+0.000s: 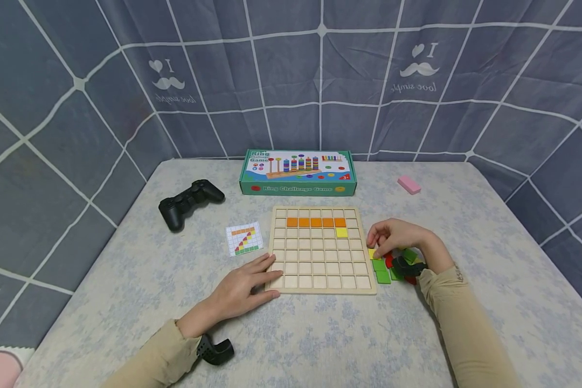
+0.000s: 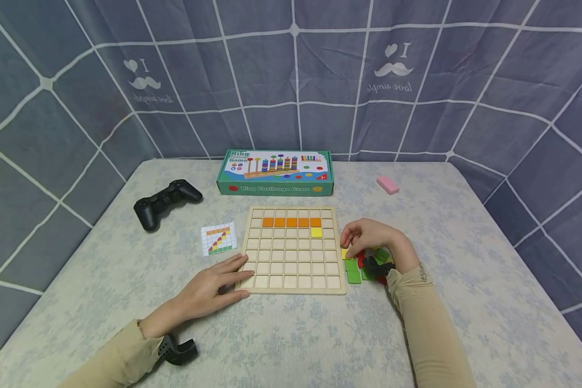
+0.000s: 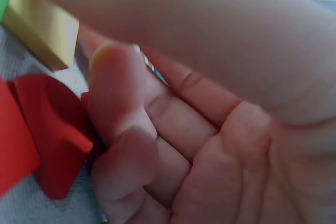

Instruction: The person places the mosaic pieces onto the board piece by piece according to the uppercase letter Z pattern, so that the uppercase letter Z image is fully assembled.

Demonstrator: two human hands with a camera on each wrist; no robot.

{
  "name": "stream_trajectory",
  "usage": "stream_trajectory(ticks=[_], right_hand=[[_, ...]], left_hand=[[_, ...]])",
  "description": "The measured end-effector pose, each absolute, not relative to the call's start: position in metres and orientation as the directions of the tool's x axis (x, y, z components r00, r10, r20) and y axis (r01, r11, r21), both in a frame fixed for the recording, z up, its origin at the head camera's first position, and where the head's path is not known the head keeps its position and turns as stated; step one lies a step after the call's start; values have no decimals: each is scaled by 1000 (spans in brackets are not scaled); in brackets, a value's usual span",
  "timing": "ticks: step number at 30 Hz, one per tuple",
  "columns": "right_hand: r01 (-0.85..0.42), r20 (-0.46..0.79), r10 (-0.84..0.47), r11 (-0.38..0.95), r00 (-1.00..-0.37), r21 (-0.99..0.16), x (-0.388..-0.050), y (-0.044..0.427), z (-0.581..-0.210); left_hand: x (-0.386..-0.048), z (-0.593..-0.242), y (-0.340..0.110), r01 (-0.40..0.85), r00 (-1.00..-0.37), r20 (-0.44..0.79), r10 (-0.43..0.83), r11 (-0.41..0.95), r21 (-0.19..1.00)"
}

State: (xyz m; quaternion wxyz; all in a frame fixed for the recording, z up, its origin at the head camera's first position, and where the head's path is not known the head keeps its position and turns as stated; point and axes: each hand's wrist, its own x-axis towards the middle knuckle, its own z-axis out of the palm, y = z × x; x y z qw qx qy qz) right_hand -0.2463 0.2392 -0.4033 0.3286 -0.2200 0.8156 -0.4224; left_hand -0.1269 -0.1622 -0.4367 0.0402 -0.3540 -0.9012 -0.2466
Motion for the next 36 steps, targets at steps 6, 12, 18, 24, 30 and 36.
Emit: stream_trajectory(ticks=[6,12,18,24,30,36], right_hand=[[-112,-359,-632,580,-687,-807,-243,235,-398],[-141,-354,-631,597,-690,-790,-241,233,-395],[-158,-339,-636,593,-693,-790,-241,232,-394],[-142,-346,-608,610,-715,-780,-238,231,-389],[-176,-289,-584,610,-759,-773,-239,232,-383],[-262,-160,-588,565,-793,-783,-242,218,-381]], left_hand=[[-127,-438,-162,655,-748,243,617,630,417],[-128,-440,-162,660,-745,259,614,627,414],[-128,-441,-162,666,-741,270,615,621,414],[-129,-441,-162,667,-741,273,614,621,412],[-128,-439,-162,666,-740,264,619,621,413],[-128,-439,-162,661,-744,254,618,624,416]])
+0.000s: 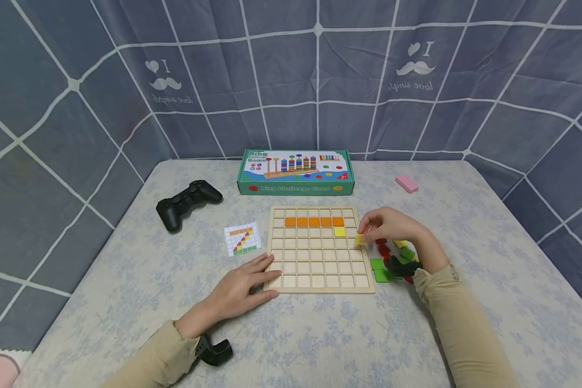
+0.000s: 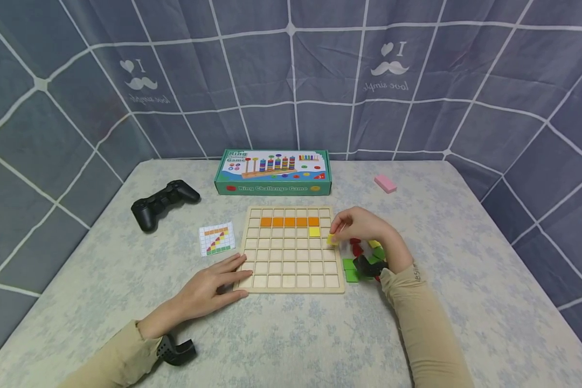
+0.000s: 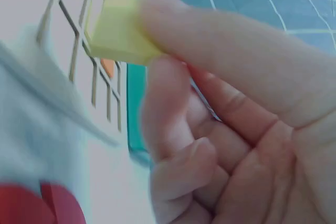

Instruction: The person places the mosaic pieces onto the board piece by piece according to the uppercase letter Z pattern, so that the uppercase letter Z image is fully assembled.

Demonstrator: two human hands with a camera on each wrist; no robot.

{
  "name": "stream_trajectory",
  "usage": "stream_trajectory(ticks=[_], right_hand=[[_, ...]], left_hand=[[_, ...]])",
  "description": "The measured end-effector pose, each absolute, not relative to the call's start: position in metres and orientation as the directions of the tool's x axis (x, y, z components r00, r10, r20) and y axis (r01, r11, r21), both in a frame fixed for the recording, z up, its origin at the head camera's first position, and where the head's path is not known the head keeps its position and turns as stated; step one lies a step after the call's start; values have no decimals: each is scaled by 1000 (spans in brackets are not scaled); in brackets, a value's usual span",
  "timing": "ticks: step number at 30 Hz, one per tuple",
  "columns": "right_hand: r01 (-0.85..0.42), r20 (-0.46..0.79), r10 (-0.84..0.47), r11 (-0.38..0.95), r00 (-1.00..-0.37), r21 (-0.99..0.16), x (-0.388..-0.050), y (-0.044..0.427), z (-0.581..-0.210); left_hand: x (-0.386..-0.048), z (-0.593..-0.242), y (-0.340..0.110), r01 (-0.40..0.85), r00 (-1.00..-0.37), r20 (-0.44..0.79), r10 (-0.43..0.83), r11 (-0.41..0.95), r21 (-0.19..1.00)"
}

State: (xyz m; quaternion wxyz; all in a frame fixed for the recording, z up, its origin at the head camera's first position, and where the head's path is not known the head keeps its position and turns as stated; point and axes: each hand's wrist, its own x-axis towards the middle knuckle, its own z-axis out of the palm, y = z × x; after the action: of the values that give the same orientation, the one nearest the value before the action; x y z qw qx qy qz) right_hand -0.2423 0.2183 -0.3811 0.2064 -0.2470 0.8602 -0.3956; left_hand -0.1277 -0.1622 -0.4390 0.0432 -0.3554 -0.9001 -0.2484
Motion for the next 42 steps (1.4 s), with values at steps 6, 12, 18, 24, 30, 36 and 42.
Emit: stream_trajectory(ticks=[6,12,18,24,30,36,42], right_hand=[[-299,-122,-598,554,-792,-777,-243,196,-383],[-330,-114,-609,566,-785,-756,-249,174,-387],[-379,-116,-641,579,-758,-722,-252,158,-390],[-399,-135,-647,605,-750,-689,-252,151,-395],[-360,-123,-570,656,-812,-664,-249,156,-396],[-326,-127,-564,631,-816,-704,-243,181,-387],[-300,-120,-535,630,-837,-716,-240,216,-380]], left_hand=[[-127,-441,-162,656,-748,254,614,621,430],[-127,-442,-162,654,-749,262,609,615,440],[-127,-442,-162,662,-743,276,610,612,433],[-128,-442,-161,667,-740,280,612,612,425],[-128,-440,-161,666,-740,271,616,613,424],[-128,-440,-162,666,-740,268,617,614,424],[-128,-439,-162,661,-744,257,617,619,425]])
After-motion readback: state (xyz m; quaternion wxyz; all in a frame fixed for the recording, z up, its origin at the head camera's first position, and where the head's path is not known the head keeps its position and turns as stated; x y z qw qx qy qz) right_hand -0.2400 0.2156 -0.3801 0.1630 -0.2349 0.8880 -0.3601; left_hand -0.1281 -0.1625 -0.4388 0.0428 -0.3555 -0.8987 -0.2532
